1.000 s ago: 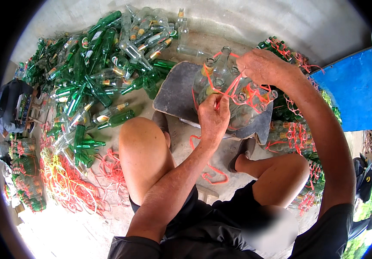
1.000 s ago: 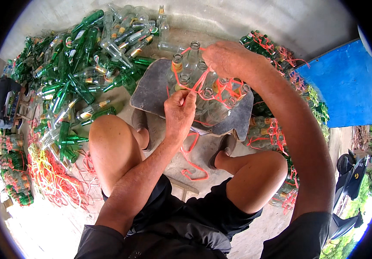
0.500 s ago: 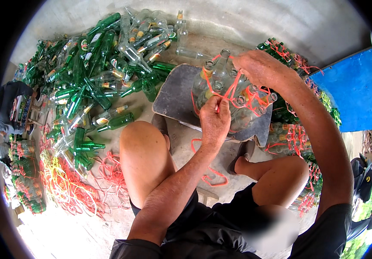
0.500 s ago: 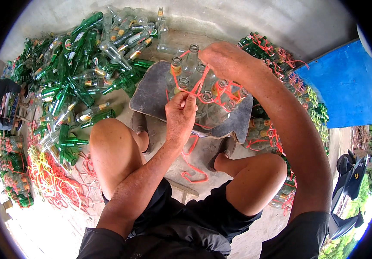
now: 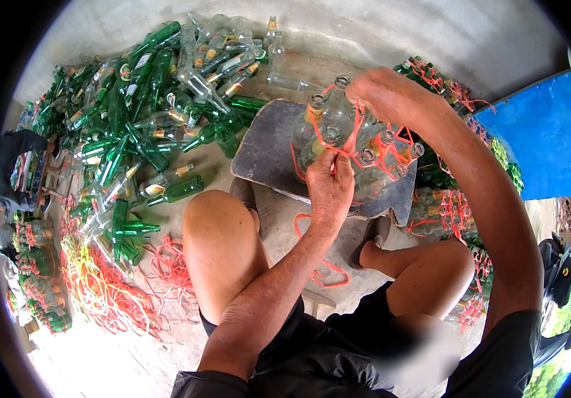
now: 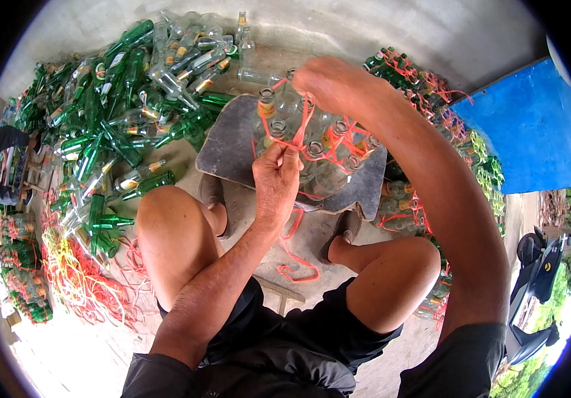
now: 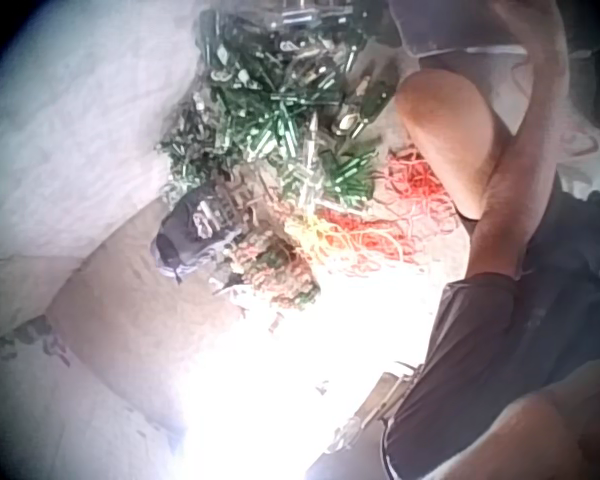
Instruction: The person sits on a low stool and bundles green glass bottles using red plastic straps. They thread the straps through the necks of the bottles, tie knots, and place the completed bundles on the floor. Another person is visible in the background working with bottles.
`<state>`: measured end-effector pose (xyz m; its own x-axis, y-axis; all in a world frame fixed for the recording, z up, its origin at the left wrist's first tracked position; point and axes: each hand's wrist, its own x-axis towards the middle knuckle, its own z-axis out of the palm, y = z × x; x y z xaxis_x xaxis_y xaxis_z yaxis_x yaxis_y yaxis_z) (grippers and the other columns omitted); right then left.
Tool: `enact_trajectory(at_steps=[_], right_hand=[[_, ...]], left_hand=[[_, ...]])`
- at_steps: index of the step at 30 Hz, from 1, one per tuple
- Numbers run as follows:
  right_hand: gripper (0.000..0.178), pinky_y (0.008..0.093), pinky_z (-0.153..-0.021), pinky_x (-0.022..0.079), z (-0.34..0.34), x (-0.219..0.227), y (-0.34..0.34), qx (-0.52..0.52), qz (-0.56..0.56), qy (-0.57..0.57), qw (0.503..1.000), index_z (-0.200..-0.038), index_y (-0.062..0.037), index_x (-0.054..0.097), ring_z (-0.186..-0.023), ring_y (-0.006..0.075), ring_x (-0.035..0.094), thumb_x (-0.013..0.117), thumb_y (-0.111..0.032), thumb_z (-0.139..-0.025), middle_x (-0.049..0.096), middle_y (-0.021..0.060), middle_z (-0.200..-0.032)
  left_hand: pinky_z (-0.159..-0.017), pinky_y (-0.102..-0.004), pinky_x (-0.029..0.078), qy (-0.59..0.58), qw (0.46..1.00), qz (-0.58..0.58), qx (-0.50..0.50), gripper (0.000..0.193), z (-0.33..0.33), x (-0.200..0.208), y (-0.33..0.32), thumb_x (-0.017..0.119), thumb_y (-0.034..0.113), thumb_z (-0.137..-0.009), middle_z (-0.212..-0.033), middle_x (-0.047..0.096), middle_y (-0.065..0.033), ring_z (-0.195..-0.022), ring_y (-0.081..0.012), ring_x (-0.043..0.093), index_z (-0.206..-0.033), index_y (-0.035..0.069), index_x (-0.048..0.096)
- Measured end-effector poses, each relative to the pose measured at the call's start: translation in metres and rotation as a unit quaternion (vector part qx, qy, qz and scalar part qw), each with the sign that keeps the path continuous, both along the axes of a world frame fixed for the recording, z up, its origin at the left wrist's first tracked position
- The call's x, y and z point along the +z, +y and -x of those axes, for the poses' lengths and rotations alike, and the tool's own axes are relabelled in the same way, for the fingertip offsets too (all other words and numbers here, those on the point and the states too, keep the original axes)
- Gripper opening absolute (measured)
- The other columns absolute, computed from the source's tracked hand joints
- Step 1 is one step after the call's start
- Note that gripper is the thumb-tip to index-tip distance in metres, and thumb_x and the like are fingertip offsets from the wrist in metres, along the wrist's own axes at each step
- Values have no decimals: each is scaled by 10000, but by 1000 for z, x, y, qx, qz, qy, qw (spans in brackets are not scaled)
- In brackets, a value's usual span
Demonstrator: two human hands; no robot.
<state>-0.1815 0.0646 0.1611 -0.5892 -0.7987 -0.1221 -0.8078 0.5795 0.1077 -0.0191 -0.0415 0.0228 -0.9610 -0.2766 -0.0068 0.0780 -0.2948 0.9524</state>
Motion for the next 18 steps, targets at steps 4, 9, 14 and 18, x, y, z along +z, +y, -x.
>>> enact_trajectory(at_steps=[4, 9, 14, 18], right_hand=[[27, 527, -676, 482, 8, -6, -4, -4, 31, -26, 999, -810, 30, 646, -791, 461, 644, 662, 31, -832, 640, 248, -780], [135, 481, -696, 534, 17, 0, -16, -29, -42, -72, 996, -900, 10, 726, -816, 411, 695, 616, 34, -825, 711, 215, -829], [237, 474, -645, 546, 17, 5, -16, -118, -11, -161, 980, -959, 5, 759, -751, 344, 734, 574, 31, -811, 743, 194, -818], [318, 470, -593, 554, 16, 4, -27, -150, -31, -179, 972, -996, -9, 765, -672, 295, 747, 526, 60, -797, 734, 194, -755]], left_hand=[[-535, -245, 336, -18, 1000, -22, -9, 231, -2, 7, 0, 610, 122, -1054, -710, 541, 53, -636, -21, 433, -852, 15, 638], [-531, -243, 329, -9, 1000, -25, 2, 216, 0, 2, 2, 618, 101, -1038, -701, 548, 53, -630, -17, 431, -847, 10, 661], [-528, -262, 339, -8, 1000, -20, 11, 207, 4, 5, 5, 587, 61, -1022, -665, 505, 58, -613, -23, 421, -844, -18, 660], [-528, -246, 313, -15, 1000, -24, -3, 229, 3, 5, 1, 621, 112, -1034, -685, 540, 52, -611, -20, 418, -841, 6, 683]])
